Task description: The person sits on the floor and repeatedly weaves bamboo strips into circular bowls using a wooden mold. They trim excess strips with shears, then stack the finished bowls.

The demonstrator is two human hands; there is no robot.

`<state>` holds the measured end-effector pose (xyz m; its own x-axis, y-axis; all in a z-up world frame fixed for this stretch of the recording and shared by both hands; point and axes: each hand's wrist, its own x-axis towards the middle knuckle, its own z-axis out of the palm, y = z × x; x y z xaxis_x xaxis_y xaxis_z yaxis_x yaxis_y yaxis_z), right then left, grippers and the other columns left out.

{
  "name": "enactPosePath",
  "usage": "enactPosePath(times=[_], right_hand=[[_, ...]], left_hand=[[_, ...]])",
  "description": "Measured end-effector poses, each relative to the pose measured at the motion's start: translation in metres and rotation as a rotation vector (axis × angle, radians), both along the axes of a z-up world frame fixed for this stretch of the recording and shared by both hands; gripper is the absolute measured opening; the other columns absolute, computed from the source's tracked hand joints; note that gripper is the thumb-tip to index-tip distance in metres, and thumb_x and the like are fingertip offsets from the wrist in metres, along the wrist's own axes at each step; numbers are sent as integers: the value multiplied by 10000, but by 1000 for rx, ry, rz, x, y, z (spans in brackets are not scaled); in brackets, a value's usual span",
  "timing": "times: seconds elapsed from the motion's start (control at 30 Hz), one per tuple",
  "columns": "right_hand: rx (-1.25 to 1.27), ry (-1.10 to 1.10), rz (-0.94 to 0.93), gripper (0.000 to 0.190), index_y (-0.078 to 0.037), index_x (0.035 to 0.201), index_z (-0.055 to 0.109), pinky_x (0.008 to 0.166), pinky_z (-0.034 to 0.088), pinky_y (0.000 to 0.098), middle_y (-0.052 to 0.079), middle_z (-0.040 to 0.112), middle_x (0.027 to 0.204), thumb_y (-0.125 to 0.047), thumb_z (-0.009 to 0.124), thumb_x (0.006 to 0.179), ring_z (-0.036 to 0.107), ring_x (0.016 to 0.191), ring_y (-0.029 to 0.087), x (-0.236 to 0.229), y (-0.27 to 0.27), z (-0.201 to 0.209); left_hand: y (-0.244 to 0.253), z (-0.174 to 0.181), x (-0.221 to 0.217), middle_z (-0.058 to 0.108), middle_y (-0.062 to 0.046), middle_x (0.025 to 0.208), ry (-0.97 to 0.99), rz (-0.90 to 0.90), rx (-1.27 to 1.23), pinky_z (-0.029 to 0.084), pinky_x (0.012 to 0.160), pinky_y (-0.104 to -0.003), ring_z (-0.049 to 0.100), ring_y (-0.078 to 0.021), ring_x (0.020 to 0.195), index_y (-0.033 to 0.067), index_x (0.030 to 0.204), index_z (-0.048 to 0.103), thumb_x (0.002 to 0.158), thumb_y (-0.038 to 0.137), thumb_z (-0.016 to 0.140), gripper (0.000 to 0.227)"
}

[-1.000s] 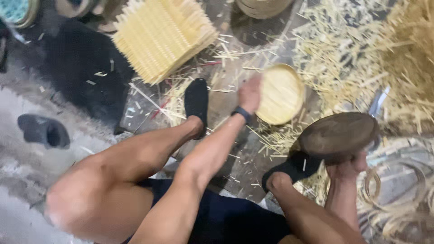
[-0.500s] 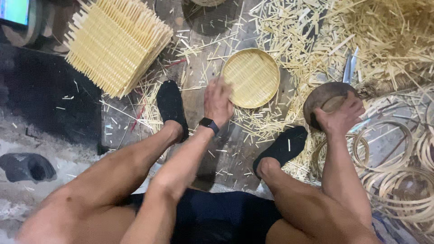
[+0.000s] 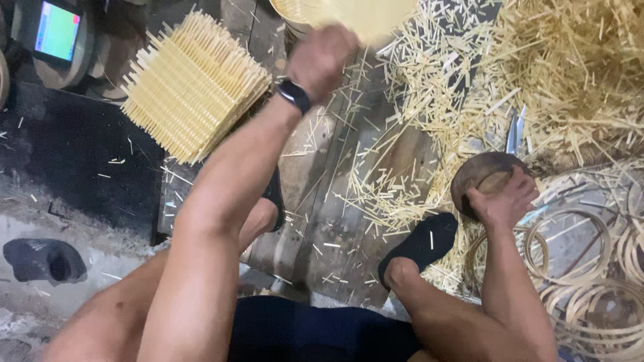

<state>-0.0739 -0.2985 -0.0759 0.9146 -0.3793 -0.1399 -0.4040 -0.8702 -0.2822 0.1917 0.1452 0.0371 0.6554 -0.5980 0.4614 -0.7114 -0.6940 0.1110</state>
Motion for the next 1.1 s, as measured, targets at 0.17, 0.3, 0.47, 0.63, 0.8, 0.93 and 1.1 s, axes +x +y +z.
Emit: enactPosePath(times=[0.17, 0.3, 0.47, 0.63, 0.8, 0.93, 1.1], right_hand=[[2, 76, -19, 1049, -124, 1519, 415, 1077, 329, 674, 217, 400, 1454, -445, 890, 640, 333, 1385, 447, 1, 1, 3], [17, 65, -16, 1052, -120, 1520, 398, 1079, 334, 657, 222, 381, 1465, -452, 877, 645, 317, 1393, 446, 3, 1, 1], [-7, 83, -28, 1054, -120, 1521, 398, 1089, 333, 664, 216, 385, 1471, -438, 883, 642, 322, 1393, 443, 1, 0, -3], [56, 40, -54, 1032, -104, 1507, 444, 1111, 338, 645, 236, 406, 1447, -412, 883, 625, 338, 1371, 453, 13, 6, 18], [828, -77, -368, 877, -179, 1404, 474, 1050, 515, 549, 121, 441, 1360, -409, 801, 624, 475, 1297, 353, 24, 29, 75], [1855, -81, -381, 766, -82, 1461, 527, 1062, 487, 471, 156, 527, 1432, -549, 666, 870, 549, 1287, 303, 27, 70, 93], [1094, 164, -261, 507, 59, 1241, 657, 818, 512, 293, 136, 717, 1114, -399, 610, 1030, 634, 923, 165, 31, 118, 53]], left_hand=[[32, -9, 56, 731, -109, 943, -16, 203, -9, 577, 841, -403, 686, -314, 985, 66, 958, 697, 780, -4, 674, 193], [33, -33, 57, 743, -121, 935, 79, 256, 66, 574, 881, -398, 681, -318, 1000, 51, 963, 721, 769, -71, 631, 246], [31, -38, 49, 743, -132, 965, 138, 254, 36, 559, 906, -404, 677, -328, 1006, 40, 1004, 729, 775, -88, 625, 282], [29, -27, 51, 735, -130, 1085, 236, 326, 23, 531, 1021, -440, 657, -330, 1106, 59, 1104, 716, 892, -33, 653, 240], [-26, -35, -26, 577, -217, 1423, 97, 510, -376, 451, 1107, -479, 561, -367, 1307, 78, 1396, 606, 945, 128, 694, 462], [-93, -75, -153, 761, -186, 1010, 1118, 545, -594, 552, 863, -439, 727, -332, 975, 25, 1140, 748, 940, 651, 578, 679], [-97, -129, -204, 809, -111, 987, 1247, 980, -1059, 544, 816, -350, 716, -160, 881, 48, 1141, 768, 945, 586, 616, 592]])
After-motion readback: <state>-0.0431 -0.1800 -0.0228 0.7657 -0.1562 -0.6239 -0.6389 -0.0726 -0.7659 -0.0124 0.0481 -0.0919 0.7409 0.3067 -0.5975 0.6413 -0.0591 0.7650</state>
